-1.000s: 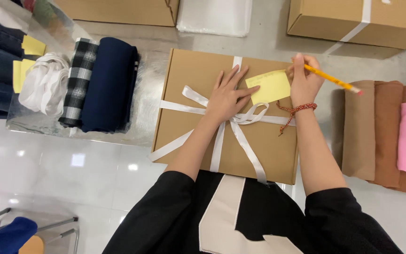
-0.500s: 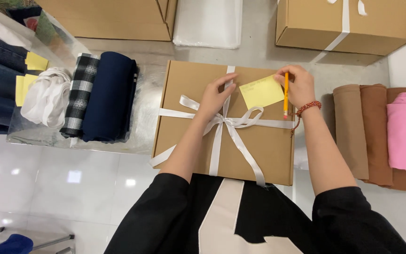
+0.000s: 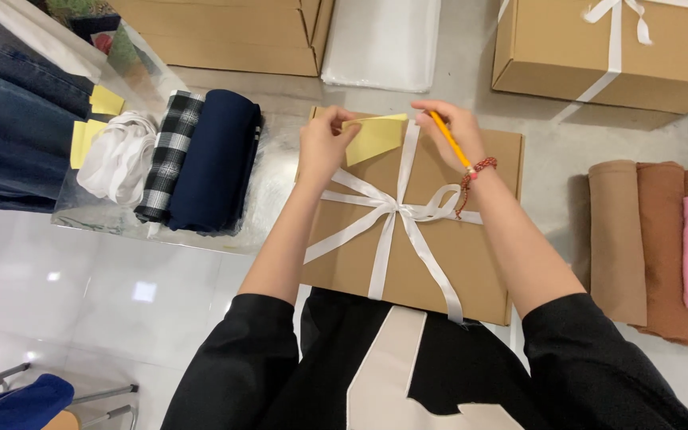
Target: The person wraps a cardboard box with a white ribbon, tying it into a bow on top. They then pick up a yellow sticky note and a pencil, write on the note, and place it on the box.
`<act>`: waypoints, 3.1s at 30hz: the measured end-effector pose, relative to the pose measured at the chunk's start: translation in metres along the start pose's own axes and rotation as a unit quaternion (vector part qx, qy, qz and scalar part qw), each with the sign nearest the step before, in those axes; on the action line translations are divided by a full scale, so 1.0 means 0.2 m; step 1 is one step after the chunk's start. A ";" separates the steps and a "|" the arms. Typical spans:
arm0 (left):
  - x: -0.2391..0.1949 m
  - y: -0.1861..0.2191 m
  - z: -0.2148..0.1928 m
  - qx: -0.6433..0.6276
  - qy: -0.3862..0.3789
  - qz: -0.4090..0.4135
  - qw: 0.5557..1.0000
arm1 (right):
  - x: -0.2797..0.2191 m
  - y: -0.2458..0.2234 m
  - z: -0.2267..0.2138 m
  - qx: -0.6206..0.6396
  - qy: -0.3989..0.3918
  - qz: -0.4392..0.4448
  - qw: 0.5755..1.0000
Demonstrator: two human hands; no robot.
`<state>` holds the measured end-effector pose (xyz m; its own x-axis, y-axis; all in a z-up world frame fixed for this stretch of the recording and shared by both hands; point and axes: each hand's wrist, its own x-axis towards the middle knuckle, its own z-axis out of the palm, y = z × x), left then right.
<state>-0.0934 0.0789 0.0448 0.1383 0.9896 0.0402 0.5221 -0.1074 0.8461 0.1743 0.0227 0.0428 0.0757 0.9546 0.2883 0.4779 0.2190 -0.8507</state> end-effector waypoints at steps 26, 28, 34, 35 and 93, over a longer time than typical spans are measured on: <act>0.03 0.07 0.10 -0.028 -0.034 -0.151 0.988 | -0.16 0.08 0.04 0.138 0.073 0.107 0.982; 0.06 0.05 0.13 -0.011 -0.039 -0.148 0.988 | -0.15 0.09 0.04 0.148 0.077 0.108 0.980; 0.13 0.10 0.16 -0.015 -0.067 -0.136 0.988 | -0.16 0.04 0.03 0.152 0.080 0.127 0.977; 0.13 0.12 0.16 -0.015 -0.068 -0.136 0.988 | -0.16 0.03 0.02 0.151 0.081 0.128 0.977; 0.11 0.04 0.28 0.216 -0.147 -0.014 0.965 | -0.11 0.10 0.09 -0.099 0.026 0.078 0.992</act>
<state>-0.0379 0.0936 0.0231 0.3185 0.9297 -0.1849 0.8226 -0.1742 0.5413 0.1672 0.0090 0.0109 0.2048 0.9611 0.1854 0.6182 0.0199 -0.7858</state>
